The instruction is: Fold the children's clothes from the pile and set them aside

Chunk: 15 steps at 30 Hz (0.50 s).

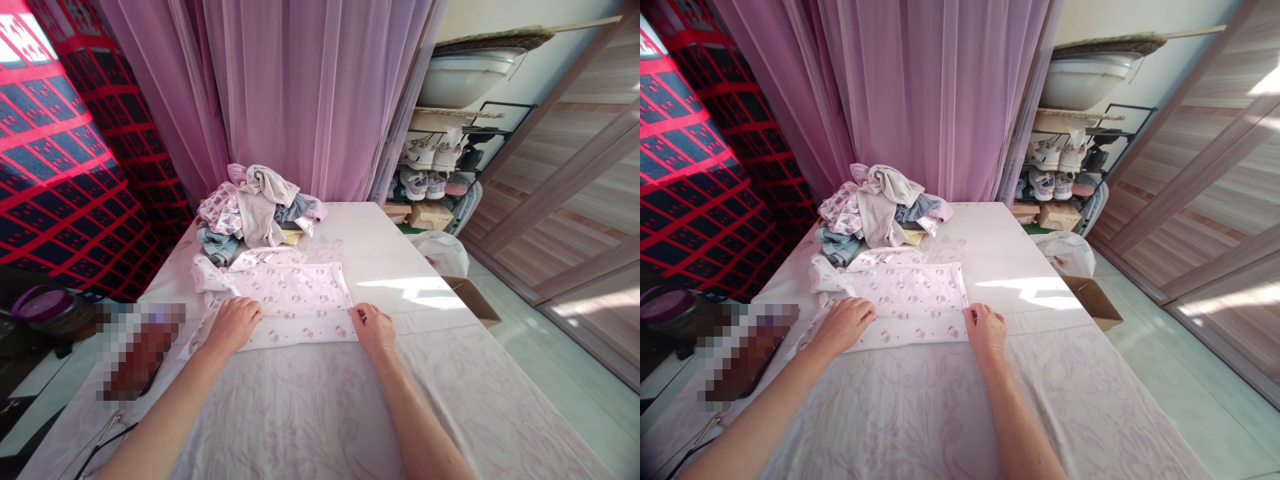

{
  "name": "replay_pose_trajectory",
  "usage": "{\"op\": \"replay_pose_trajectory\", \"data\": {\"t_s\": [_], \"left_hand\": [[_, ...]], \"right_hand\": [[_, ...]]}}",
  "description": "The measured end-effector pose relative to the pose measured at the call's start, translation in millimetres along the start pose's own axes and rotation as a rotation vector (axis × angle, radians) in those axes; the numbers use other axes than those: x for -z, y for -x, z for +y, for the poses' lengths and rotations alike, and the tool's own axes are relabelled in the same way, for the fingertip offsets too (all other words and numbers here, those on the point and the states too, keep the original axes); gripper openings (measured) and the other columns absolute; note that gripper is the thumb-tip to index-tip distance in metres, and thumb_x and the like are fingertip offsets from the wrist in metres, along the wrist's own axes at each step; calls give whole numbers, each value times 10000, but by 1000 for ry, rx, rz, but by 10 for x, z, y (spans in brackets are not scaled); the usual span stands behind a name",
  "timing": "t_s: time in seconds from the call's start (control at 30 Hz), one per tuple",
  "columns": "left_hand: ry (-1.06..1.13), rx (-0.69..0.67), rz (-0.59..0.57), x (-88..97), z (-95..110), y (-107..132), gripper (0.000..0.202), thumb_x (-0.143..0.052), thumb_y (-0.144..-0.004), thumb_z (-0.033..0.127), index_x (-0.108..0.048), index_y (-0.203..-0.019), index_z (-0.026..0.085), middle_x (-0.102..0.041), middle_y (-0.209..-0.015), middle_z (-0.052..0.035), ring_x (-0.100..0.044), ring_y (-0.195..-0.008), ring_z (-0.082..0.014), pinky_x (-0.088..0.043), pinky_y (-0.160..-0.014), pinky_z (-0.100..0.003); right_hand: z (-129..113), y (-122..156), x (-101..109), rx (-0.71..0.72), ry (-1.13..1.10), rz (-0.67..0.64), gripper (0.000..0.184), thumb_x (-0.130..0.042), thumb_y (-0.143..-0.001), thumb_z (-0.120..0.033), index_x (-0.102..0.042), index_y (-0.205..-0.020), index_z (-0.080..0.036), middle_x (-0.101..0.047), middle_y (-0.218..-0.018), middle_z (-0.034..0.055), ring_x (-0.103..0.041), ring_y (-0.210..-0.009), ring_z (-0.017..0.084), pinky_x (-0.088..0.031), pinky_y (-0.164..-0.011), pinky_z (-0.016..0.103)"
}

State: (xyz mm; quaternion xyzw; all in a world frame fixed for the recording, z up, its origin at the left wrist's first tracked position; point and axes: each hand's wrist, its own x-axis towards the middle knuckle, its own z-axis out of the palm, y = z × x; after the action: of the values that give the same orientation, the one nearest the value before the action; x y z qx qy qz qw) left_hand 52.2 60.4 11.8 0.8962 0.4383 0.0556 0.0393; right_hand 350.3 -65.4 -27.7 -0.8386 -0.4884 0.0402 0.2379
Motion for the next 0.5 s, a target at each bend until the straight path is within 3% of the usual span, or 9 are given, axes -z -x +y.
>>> {"op": "replay_pose_trajectory", "data": {"t_s": [0.17,0.23,0.3,0.4,0.5], "left_hand": [[-22,45,174,-105,88,101,162,-496,-869,208,-655,-889,227,-706,-974,-66,-612,-949,-259,-440,-853,-413],[10,4,263,-181,164,164,235,-466,-883,177,-661,-1009,218,-699,-1064,-76,-607,-997,-249,-442,-900,-412],[59,-105,277,-263,239,212,284,-431,-923,200,-656,-1096,217,-691,-1129,-76,-599,-1055,-233,-433,-958,-403],[78,-237,229,-395,291,250,356,-429,-965,353,-621,-1235,223,-642,-1284,-84,-541,-1212,-244,-381,-1066,-430],[12,-245,189,-508,249,266,488,-421,-960,480,-535,-1367,236,-534,-1440,-91,-439,-1346,-271,-303,-1137,-484]], "right_hand": [[44,18,-13,-2,1,54,186,-527,-907,-313,-673,-983,-227,-720,-836,18,-631,-760,174,-376,-845,336],[-16,54,18,83,-6,152,225,-485,-927,-288,-669,-1035,-218,-723,-903,39,-635,-812,184,-378,-868,353],[-150,124,30,271,-27,191,255,-443,-948,-263,-681,-1029,-219,-719,-1011,64,-632,-916,195,-375,-925,373],[-419,268,-35,610,-65,-7,305,-422,-971,-267,-679,-1134,-244,-677,-1224,63,-584,-1128,199,-370,-1020,373],[-574,383,-143,745,5,-216,431,-413,-989,-374,-534,-1381,-242,-517,-1459,51,-426,-1358,217,-293,-1139,429]]}}
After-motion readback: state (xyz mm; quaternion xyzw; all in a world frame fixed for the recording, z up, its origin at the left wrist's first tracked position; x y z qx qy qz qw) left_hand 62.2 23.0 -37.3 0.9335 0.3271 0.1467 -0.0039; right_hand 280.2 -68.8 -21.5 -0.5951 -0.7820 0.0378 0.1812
